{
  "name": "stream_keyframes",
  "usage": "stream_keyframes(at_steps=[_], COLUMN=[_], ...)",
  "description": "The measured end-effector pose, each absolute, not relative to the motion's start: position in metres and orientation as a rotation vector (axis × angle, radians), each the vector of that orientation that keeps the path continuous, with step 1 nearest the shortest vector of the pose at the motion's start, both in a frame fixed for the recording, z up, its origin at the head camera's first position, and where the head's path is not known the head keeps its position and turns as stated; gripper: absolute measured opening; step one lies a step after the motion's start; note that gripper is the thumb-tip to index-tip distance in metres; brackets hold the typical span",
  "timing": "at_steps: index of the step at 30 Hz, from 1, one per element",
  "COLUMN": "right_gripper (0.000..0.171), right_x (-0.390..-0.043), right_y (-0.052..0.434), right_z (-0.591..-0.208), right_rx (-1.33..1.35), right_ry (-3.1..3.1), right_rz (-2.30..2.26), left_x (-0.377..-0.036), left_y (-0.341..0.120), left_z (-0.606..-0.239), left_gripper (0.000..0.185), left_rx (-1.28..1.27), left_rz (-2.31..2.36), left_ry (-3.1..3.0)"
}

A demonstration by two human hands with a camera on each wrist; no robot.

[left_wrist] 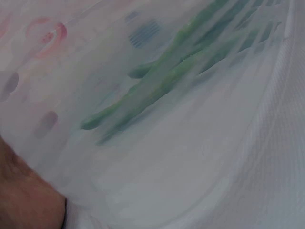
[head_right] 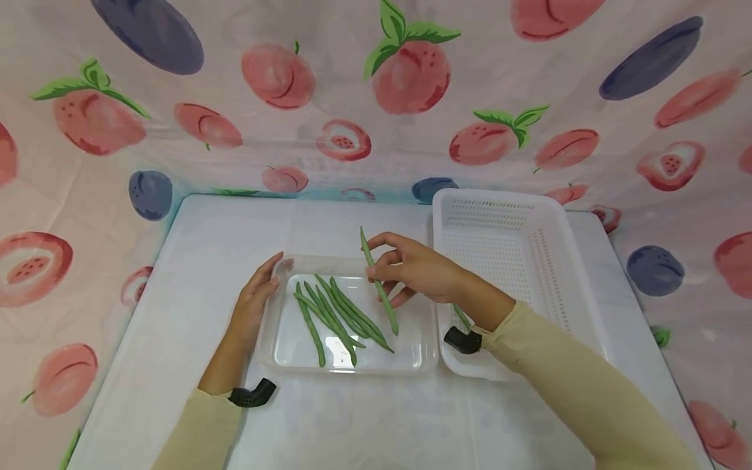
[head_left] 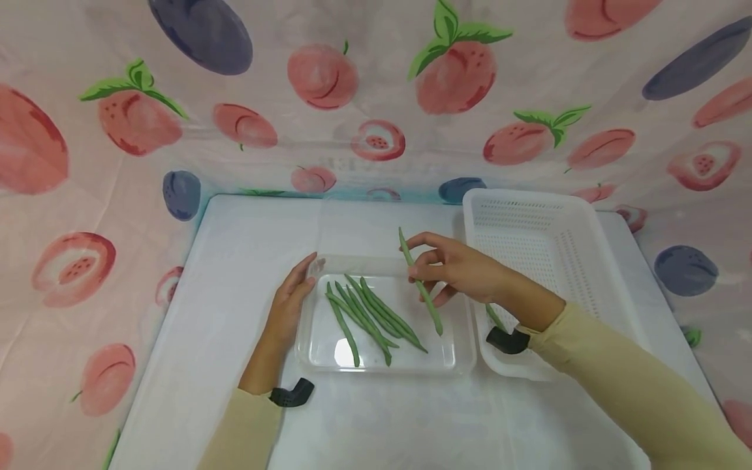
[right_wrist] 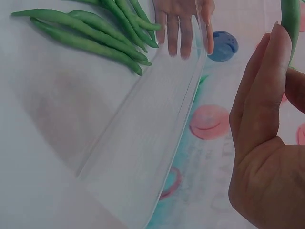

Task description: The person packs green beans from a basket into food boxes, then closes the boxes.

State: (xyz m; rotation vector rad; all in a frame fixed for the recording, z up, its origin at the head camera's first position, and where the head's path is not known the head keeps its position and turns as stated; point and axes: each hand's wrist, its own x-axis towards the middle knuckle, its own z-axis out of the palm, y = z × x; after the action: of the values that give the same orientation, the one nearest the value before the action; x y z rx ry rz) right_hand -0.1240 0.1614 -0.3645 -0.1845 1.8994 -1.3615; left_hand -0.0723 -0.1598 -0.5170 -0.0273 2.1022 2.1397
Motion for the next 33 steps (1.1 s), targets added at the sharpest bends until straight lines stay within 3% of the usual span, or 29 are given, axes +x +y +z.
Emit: stream_keyframes(at_steps=[33], right_gripper=[0.055], right_x=[-0.124], right_y=[0.137], right_z=[-0.372], right_rx=[-0.24], right_ry=[1.863], right_rz=[-1.344], left_x=[-0.073], left_y=[-0.16], left_z=[-0.519], left_gripper=[0.052], left_rx=[-0.005], left_rz=[2.156], left_ry=[2.095])
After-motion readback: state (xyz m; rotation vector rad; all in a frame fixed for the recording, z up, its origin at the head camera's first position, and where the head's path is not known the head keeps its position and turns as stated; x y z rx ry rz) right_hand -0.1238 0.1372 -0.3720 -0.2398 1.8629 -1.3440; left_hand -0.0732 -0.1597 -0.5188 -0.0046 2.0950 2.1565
